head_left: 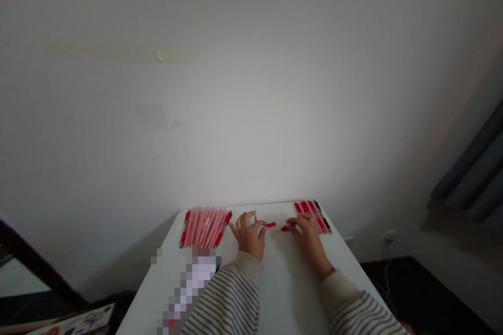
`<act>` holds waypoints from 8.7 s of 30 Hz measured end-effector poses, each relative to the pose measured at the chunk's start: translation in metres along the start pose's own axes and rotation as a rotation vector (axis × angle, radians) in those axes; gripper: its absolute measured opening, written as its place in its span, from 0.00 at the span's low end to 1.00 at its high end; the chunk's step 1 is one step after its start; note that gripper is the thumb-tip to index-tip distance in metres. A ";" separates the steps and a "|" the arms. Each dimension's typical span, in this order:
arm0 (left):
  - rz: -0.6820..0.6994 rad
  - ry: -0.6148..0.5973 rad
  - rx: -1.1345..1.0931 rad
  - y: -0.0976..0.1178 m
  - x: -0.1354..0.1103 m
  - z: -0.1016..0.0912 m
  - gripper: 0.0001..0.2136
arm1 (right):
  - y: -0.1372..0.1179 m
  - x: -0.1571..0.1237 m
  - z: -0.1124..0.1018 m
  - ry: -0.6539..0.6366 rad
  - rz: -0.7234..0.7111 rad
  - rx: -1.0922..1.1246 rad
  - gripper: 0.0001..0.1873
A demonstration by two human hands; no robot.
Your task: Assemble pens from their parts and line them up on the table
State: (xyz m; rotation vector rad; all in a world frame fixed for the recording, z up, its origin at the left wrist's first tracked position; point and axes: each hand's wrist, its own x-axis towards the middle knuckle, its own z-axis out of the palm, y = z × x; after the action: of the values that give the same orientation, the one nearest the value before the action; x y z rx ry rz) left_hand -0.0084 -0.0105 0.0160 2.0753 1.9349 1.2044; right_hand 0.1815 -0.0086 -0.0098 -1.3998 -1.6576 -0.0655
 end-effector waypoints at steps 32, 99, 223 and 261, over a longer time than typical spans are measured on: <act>0.033 -0.067 -0.030 0.006 -0.004 -0.002 0.07 | -0.011 0.000 0.001 -0.099 0.008 0.278 0.14; -0.016 -0.057 -0.012 0.007 -0.002 -0.005 0.04 | -0.012 0.001 -0.002 -0.110 -0.044 0.085 0.11; -0.085 -0.066 0.015 0.004 0.002 -0.009 0.05 | -0.016 0.002 -0.012 -0.122 -0.068 -0.057 0.12; -0.034 -0.051 -0.029 0.000 0.002 -0.005 0.05 | -0.015 0.002 -0.011 -0.172 -0.056 -0.037 0.12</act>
State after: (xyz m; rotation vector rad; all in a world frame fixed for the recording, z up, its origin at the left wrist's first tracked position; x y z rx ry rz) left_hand -0.0109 -0.0110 0.0203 2.0301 1.9111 1.1537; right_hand 0.1765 -0.0189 0.0048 -1.4197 -1.8462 -0.0077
